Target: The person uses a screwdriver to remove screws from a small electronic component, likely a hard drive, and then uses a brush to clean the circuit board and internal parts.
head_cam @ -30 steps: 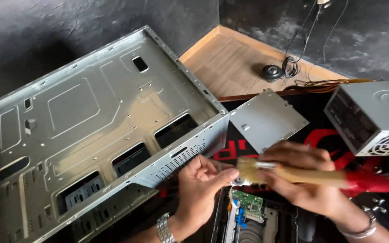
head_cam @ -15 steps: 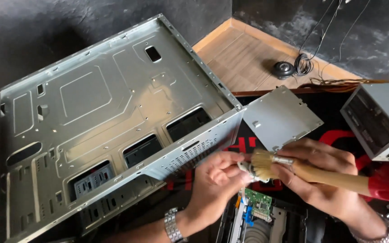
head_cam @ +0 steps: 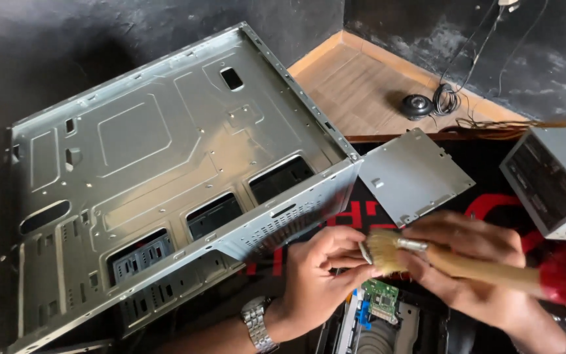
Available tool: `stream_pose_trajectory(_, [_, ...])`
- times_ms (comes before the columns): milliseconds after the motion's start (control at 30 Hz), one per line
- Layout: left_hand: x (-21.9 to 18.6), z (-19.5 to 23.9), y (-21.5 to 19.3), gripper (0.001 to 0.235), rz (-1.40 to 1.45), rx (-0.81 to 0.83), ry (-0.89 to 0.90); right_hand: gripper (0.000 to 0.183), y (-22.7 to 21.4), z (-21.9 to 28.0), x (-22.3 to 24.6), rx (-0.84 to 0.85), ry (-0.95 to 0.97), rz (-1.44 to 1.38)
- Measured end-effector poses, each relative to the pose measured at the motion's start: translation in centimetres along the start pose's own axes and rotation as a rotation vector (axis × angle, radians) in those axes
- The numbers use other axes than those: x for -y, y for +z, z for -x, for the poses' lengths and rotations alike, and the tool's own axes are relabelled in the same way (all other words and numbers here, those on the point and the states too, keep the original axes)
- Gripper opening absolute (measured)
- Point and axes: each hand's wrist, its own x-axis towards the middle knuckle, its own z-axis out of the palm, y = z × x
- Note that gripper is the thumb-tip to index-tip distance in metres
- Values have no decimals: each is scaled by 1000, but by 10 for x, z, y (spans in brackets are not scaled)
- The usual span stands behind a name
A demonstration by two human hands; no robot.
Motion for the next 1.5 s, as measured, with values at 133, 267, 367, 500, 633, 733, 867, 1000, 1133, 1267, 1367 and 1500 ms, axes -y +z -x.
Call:
stream_pose_trajectory(133, [-7, -1, -2, 32, -158, 9, 130, 23, -4, -4, 3, 133, 101, -87])
stream_pose_trajectory(267, [-6, -2, 0, 32, -93, 4, 69, 16, -11, -11, 6, 20, 71, -63])
stream_pose_trajectory(367, [-8, 2, -2, 36, -109, 44, 121, 18, -15, -14, 10, 108, 60, -208])
stream_pose_trajectory(500, [-3, -1, -1, 22, -29, 41, 66, 31, -18, -3, -8, 1, 184, -134])
stream_pose_trajectory(633, [3, 0, -2, 22, 51, 105, 56, 22, -24, -12, -6, 113, 154, -202])
stream_pose_trajectory(733, [3, -5, -3, 20, 19, 114, 57, 18, -29, -13, -7, 139, 166, -153])
stream_pose_trajectory(867, [-13, -13, -3, 11, -26, 104, 166, 11, -26, -19, 3, 175, 68, -160])
stream_pose_trajectory(1000, [-9, -9, 1, 9, 138, 66, 27, 12, -27, -11, -4, 85, 141, -76])
stream_pose_trajectory(1133, [3, 1, 3, 14, 241, -27, -82, 13, -16, -11, -3, 71, 16, -159])
stream_pose_trajectory(1267, [6, 0, 4, 16, 167, -94, -81, 13, -22, -10, -4, 100, 61, -262])
stream_pose_trajectory(1367, [4, 1, 3, 13, 96, -106, -38, 23, -12, -6, -10, 85, -6, -43])
stream_pose_trajectory(1500, [11, -2, -1, 11, 56, -92, 29, 15, -20, -7, -15, 14, 113, -57])
